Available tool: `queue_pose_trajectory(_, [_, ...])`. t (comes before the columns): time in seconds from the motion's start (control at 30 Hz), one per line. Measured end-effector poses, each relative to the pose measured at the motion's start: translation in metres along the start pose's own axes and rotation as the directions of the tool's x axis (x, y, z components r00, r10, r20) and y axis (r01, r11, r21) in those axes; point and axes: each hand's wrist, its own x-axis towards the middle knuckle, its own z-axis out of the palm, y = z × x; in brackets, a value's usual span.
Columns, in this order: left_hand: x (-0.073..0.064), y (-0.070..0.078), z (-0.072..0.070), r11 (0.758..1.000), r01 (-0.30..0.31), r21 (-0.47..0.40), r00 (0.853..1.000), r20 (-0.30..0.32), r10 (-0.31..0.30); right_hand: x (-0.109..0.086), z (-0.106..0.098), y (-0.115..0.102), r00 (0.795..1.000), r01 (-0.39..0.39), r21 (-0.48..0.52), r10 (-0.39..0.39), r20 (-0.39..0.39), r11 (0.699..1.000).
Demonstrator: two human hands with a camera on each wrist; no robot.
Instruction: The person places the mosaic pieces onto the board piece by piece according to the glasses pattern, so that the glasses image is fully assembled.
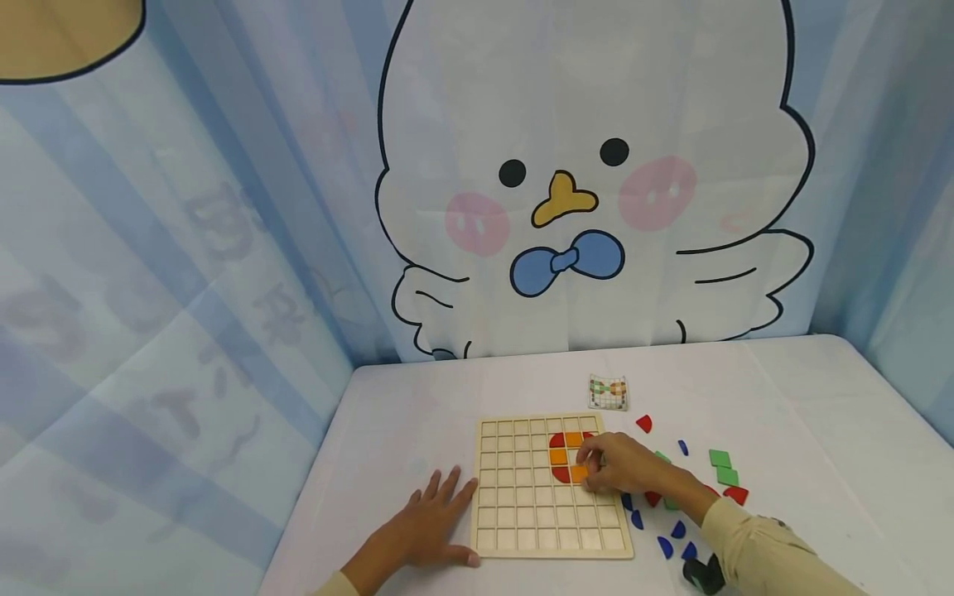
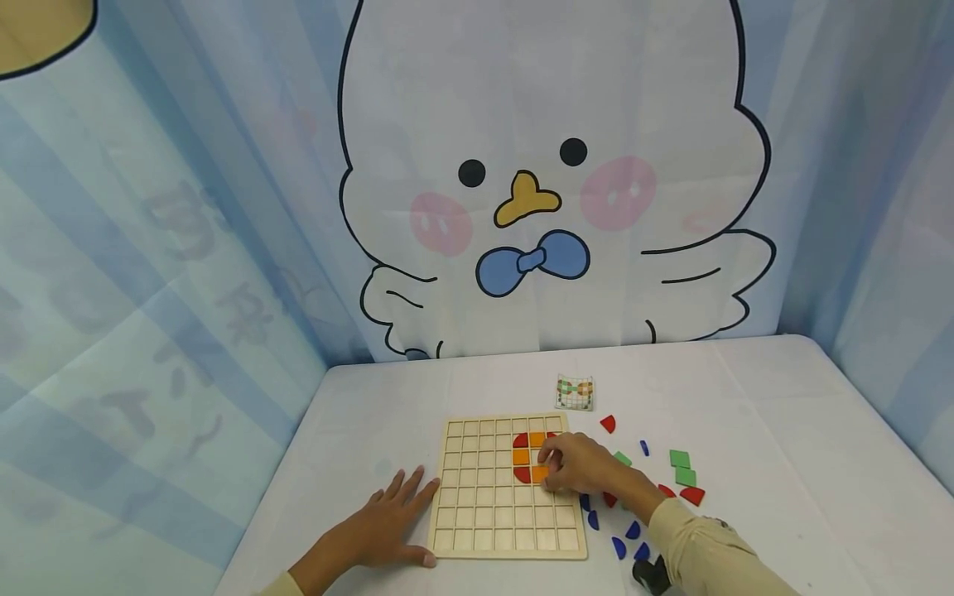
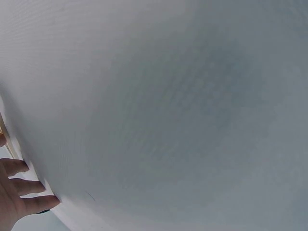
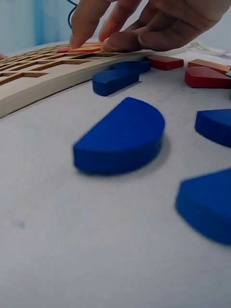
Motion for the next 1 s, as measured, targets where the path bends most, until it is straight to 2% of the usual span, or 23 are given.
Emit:
queue_pose_trajectory(0.1, [0.001,-0.001,0.001,1.0,-0.001,0.003,1.0,-0.001,0.001,-0.001,-0.003,0.002,1.0,-0.005,0.044,0.004,0.024,0.999])
queue_pose_trajectory(0.23, [0.002,-0.001,0.002,1.0,0.002,0.007,1.0,0.001,-0.002,-0.003,-0.009,0.01,0.998,0.024,0.095,-0.029,0.049,0.995])
queue_pose_trajectory(0.4, [0.002,-0.001,0.002,1.0,0.006,0.005,1.0,0.003,-0.006,-0.004,-0.024,0.022,0.999,0.049,0.116,-0.051,0.012,0.992])
queue_pose_trajectory(0.53, [0.002,-0.001,0.001,1.0,0.0,0.006,1.0,0.001,0.0,-0.004,-0.039,0.029,0.997,-0.021,0.114,0.028,-0.065,0.993])
queue_pose_trajectory(0.67, [0.001,-0.002,0.001,1.0,-0.002,0.01,1.0,-0.003,0.002,-0.006,-0.052,0.035,0.979,-0.132,0.118,0.148,-0.139,0.984])
queue_pose_trajectory(0.73, [0.002,-0.002,0.001,1.0,-0.002,0.01,1.0,-0.003,0.002,-0.007,-0.057,0.039,0.97,-0.165,0.103,0.181,-0.164,0.981])
queue_pose_trajectory(0.87, [0.002,-0.002,0.001,1.0,-0.001,0.002,1.0,0.0,0.001,-0.009,-0.064,0.048,0.951,-0.221,0.032,0.222,-0.213,0.975])
queue_pose_trajectory(1.0, [0.001,0.0,0.0,1.0,-0.001,-0.002,1.0,-0.001,0.001,-0.01,-0.066,0.055,0.928,-0.288,-0.048,0.267,-0.259,0.956])
